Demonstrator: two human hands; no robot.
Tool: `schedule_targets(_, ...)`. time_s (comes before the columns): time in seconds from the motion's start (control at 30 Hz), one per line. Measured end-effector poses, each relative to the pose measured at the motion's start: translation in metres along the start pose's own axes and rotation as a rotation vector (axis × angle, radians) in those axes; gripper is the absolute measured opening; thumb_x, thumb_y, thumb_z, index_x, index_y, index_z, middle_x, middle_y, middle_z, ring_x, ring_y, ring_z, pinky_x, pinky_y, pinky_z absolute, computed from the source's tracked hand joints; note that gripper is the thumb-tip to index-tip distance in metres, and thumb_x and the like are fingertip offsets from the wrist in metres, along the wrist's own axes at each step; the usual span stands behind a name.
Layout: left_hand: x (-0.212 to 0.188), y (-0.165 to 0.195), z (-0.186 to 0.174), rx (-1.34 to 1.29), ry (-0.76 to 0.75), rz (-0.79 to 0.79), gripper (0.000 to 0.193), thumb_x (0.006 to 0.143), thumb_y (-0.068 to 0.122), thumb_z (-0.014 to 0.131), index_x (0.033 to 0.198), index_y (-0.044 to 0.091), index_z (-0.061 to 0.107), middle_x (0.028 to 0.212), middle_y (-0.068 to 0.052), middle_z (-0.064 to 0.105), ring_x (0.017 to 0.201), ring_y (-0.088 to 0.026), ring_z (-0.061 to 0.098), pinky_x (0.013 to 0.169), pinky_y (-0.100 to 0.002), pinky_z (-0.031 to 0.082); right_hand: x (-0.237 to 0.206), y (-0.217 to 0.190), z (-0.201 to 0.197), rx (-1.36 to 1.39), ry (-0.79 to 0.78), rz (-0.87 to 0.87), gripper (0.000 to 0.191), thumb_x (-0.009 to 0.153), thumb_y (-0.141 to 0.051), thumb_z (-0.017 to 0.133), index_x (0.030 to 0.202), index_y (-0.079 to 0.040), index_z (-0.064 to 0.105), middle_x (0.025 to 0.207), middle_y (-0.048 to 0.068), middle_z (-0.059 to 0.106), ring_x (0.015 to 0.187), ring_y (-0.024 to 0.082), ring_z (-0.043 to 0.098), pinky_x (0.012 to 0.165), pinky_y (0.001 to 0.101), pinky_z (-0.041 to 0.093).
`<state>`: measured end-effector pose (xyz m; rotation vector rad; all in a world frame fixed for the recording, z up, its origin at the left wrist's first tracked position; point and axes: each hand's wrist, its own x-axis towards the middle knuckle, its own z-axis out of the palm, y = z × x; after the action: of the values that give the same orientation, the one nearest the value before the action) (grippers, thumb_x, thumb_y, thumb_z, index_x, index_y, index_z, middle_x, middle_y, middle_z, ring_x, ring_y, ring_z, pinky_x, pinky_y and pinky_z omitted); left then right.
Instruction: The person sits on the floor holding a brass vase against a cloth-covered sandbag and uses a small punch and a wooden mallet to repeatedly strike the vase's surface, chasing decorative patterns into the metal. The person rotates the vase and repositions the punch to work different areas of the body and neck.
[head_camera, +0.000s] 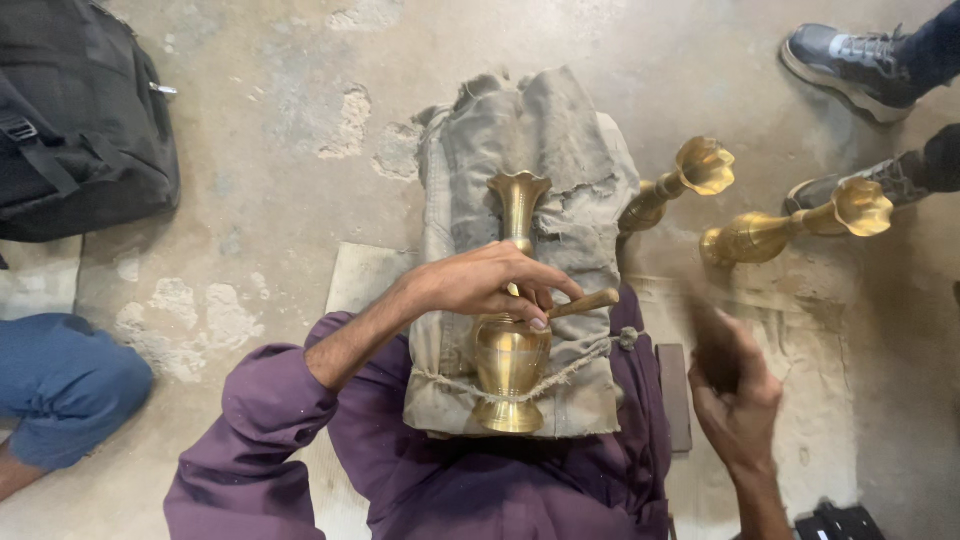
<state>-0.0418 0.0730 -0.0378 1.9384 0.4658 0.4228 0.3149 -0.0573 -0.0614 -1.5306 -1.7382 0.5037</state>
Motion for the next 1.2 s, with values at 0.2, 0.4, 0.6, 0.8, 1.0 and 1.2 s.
schedule_targets(0.2,-0.002,0.001,0.000,0.020,0.020,0.002,0.051,0.094,0.024,0.073,0.143,0.018,0.059,0.103,-0.006,0.081,0.099,-0.019,0.080,0.087,-0.039,0.065,0.003,-0.007,-0.005,-0.260,-0.008,-0.110,0.066,0.082,0.003,0.075,0.144,-0.011,0.058,0.117,0.016,0.073,0.093,0.021,0.072,0.080,0.0332,0.059)
schedule_targets(0.4,-0.005,0.004,0.000,0.018,0.031,0.011,0.051,0.095,0.025,0.073,0.144,0.019,0.059,0.103,-0.006,0.081,0.100,-0.020,0.080,0.086,-0.039,0.065,0.003,-0.001,-0.011,-0.303,-0.056,-0.073,0.062,0.084,0.001,0.075,0.141,-0.018,0.057,0.103,0.011,0.074,0.084,0.019,0.071,0.073,0.0326,0.058)
schedule_targets(0.6,-0.007,0.003,0.001,0.004,0.043,-0.005,0.052,0.093,0.024,0.074,0.143,0.019,0.060,0.102,-0.006,0.082,0.098,-0.019,0.080,0.085,-0.039,0.065,-0.001,0.012,-0.010,-0.339,-0.144,-0.021,0.062,0.091,-0.005,0.076,0.146,-0.021,0.052,0.105,0.008,0.075,0.076,0.019,0.071,0.069,0.0325,0.061)
schedule_targets(0.8,-0.010,0.000,0.004,-0.026,0.075,-0.017,0.051,0.093,0.024,0.074,0.142,0.019,0.060,0.100,-0.005,0.082,0.095,-0.018,0.081,0.083,-0.038,0.066,0.004,0.005,-0.014,-0.081,-0.100,-0.024,0.066,0.088,-0.003,0.071,0.149,-0.018,0.050,0.109,0.009,0.072,0.090,0.021,0.072,0.078,0.0332,0.063)
schedule_targets(1.0,-0.017,-0.002,0.007,-0.077,0.147,0.039,0.051,0.096,0.022,0.072,0.144,0.016,0.058,0.102,-0.007,0.082,0.098,-0.018,0.081,0.086,-0.038,0.066,0.011,-0.004,-0.018,-0.178,-0.075,-0.034,0.053,0.087,0.000,0.074,0.135,-0.008,0.053,0.104,0.012,0.072,0.086,0.022,0.073,0.078,0.0385,0.063)
schedule_targets(1.2,-0.020,-0.003,0.008,-0.080,0.184,0.020,0.052,0.097,0.020,0.070,0.146,0.013,0.055,0.104,-0.008,0.081,0.097,-0.019,0.081,0.087,-0.038,0.067,0.021,-0.021,-0.027,0.247,-0.065,0.119,0.042,0.096,-0.003,0.071,0.131,-0.003,0.050,0.101,0.010,0.069,0.089,0.021,0.072,0.082,0.0374,0.065)
